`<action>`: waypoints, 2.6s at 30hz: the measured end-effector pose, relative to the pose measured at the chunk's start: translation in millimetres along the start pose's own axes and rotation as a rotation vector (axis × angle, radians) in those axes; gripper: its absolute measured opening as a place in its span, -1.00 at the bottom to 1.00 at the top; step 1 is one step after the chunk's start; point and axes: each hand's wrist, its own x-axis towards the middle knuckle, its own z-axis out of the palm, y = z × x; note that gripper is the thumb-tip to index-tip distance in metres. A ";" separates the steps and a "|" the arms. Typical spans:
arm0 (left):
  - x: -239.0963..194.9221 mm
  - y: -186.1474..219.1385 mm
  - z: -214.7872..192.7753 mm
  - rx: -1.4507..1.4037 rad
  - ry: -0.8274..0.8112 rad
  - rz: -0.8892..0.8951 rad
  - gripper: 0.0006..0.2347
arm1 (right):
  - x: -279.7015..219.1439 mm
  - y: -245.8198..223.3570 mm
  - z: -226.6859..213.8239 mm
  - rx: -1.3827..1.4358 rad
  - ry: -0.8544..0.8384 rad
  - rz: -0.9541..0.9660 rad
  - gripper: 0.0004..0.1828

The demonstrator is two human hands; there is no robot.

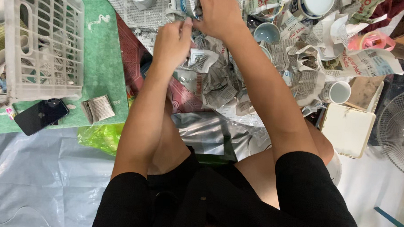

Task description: The person sits on the floor and wraps small ceramic bowls and cups with newspaper. They fold the paper around each item to create a protective bundle and place the finished packages into a nearby pile.

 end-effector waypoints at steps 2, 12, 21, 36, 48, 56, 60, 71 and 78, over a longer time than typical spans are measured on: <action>-4.8 1.2 -5.8 0.087 0.189 0.120 -0.67 | -8.6 -0.2 -5.1 0.014 0.027 -0.017 -0.32; 18.5 -15.0 15.6 0.044 0.401 0.555 -0.72 | -14.8 -28.3 -43.7 0.089 0.043 -0.036 -0.04; 15.8 -17.3 19.5 -0.016 0.324 0.475 -0.73 | -32.5 -49.9 -47.5 0.292 0.009 -0.036 0.07; 7.8 -12.9 17.6 0.004 0.358 0.518 -0.76 | -64.6 -37.0 -42.4 0.443 -0.089 0.103 0.22; -6.9 8.8 2.4 -0.210 0.415 0.609 -0.79 | -71.0 -64.6 -65.2 0.302 0.065 0.177 -0.03; -120.9 40.4 -49.2 -0.429 0.353 0.664 -0.75 | -109.6 -189.5 -84.3 0.744 0.319 0.133 -0.23; -170.3 12.1 -116.2 -0.068 0.537 0.774 -0.79 | -133.8 -253.8 -71.3 1.020 0.377 0.012 -0.22; -154.6 -148.7 -294.3 0.702 0.783 0.215 -0.72 | -192.7 -347.7 -21.5 1.243 0.243 -0.170 -0.21; -146.7 -155.9 -304.7 0.646 0.823 0.258 -0.88 | -198.5 -363.6 -22.0 1.166 0.113 -0.113 -0.27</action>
